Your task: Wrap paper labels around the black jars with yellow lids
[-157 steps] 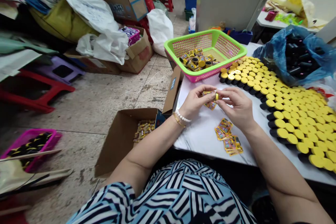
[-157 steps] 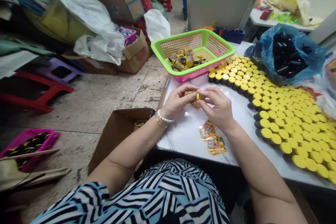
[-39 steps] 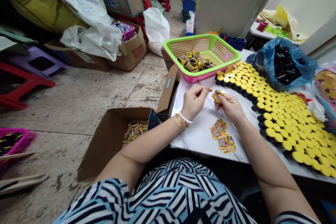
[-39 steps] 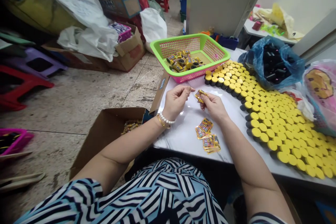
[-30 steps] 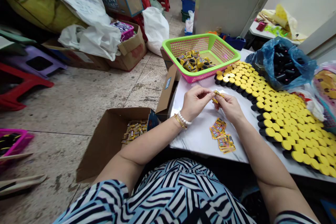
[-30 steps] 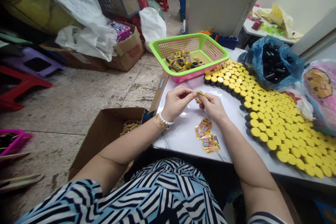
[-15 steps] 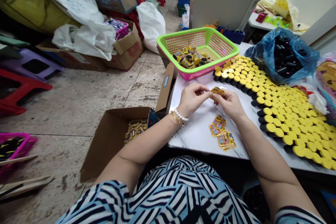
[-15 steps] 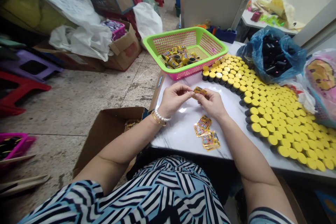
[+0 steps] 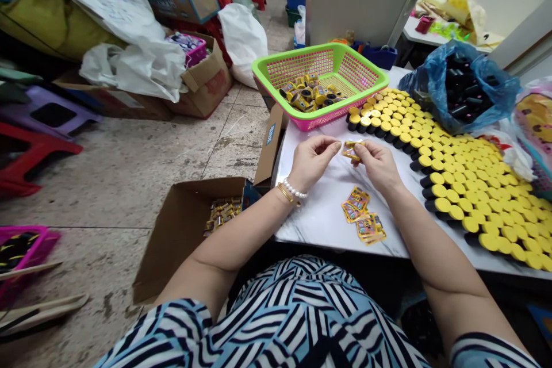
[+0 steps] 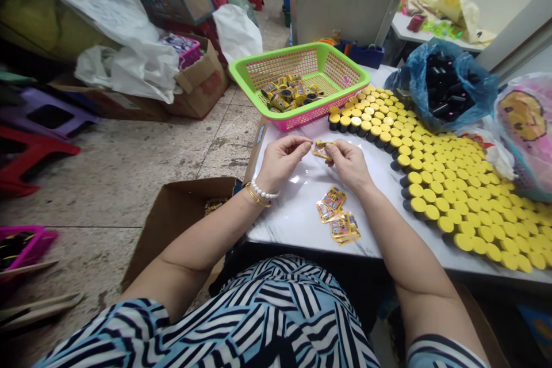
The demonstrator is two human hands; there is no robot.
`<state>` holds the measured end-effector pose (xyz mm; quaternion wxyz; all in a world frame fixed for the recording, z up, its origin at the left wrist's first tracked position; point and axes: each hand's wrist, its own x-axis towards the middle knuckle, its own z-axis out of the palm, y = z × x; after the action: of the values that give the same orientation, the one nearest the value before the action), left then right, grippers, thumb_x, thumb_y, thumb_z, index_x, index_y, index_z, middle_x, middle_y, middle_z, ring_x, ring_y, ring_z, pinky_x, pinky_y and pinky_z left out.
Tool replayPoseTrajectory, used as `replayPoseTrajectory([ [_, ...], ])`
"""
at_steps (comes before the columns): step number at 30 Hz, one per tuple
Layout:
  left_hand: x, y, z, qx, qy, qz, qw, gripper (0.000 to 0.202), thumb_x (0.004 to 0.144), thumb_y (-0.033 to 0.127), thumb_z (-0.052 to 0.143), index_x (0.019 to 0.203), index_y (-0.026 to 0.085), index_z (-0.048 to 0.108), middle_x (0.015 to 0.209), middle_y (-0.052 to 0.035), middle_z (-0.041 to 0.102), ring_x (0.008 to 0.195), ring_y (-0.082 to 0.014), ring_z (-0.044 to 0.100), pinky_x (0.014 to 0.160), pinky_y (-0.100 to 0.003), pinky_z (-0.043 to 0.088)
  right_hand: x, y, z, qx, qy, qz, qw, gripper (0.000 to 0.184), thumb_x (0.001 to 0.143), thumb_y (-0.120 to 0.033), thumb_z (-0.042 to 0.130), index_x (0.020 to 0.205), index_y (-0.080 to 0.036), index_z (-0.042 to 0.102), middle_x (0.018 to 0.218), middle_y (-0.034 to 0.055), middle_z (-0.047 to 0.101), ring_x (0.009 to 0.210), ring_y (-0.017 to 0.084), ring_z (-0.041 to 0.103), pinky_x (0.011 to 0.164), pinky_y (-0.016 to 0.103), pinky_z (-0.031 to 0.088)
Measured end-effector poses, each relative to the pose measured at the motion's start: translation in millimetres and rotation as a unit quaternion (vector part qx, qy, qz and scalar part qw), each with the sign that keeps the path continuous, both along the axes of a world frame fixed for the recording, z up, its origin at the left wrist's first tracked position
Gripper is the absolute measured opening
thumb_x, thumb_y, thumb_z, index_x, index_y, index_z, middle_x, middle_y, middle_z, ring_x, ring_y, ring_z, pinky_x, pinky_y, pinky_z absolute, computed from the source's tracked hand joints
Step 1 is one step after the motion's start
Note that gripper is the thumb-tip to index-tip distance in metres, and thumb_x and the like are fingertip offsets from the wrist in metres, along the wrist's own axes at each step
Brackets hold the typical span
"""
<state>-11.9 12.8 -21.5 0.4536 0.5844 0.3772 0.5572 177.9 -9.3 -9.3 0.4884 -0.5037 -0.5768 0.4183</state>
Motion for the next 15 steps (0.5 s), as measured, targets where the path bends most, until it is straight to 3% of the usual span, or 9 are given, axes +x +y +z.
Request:
replayPoseTrajectory([
  [5, -1.4, -14.1, 12.4, 0.023, -0.006, 0.054, 0.998, 0.032, 0.091, 0.05, 0.072, 0.089, 0.018, 0.079, 0.076, -0.0035, 0.068, 0.067, -0.0126, 0.055, 0.063, -0.027, 0.045, 0.0, -0.2, 3.1, 0.017, 0.003, -0.02, 1.0, 0.042, 0.087, -0.063, 0.072, 0.081, -0.021, 0.069, 0.073, -0.0004, 0.064, 0.066, 0.014, 0.056, 0.066, 0.03, 0.05],
  [9, -1.3, -16.7, 12.5, 0.062, 0.034, 0.061, 0.996, 0.03, 0.091, 0.048, 0.073, 0.086, 0.02, 0.081, 0.078, -0.0046, 0.07, 0.073, -0.0153, 0.058, 0.067, -0.029, 0.045, -5.2, -5.0, 9.9, 0.025, -0.017, -0.012, 0.999, 0.043, 0.087, -0.063, 0.072, 0.081, -0.021, 0.069, 0.071, -0.001, 0.062, 0.066, 0.014, 0.055, 0.065, 0.029, 0.048],
  [15, -0.8, -12.0, 8.0, 0.006, 0.025, 0.03, 0.999, 0.037, 0.088, 0.052, 0.074, 0.08, 0.017, 0.081, 0.069, -0.0035, 0.069, 0.063, -0.0131, 0.054, 0.059, -0.027, 0.04, -4.4, -6.6, 11.4, 0.039, -0.038, -0.017, 0.998, 0.044, 0.09, -0.065, 0.069, 0.086, -0.021, 0.072, 0.072, -0.0003, 0.064, 0.067, 0.015, 0.056, 0.064, 0.03, 0.047],
])
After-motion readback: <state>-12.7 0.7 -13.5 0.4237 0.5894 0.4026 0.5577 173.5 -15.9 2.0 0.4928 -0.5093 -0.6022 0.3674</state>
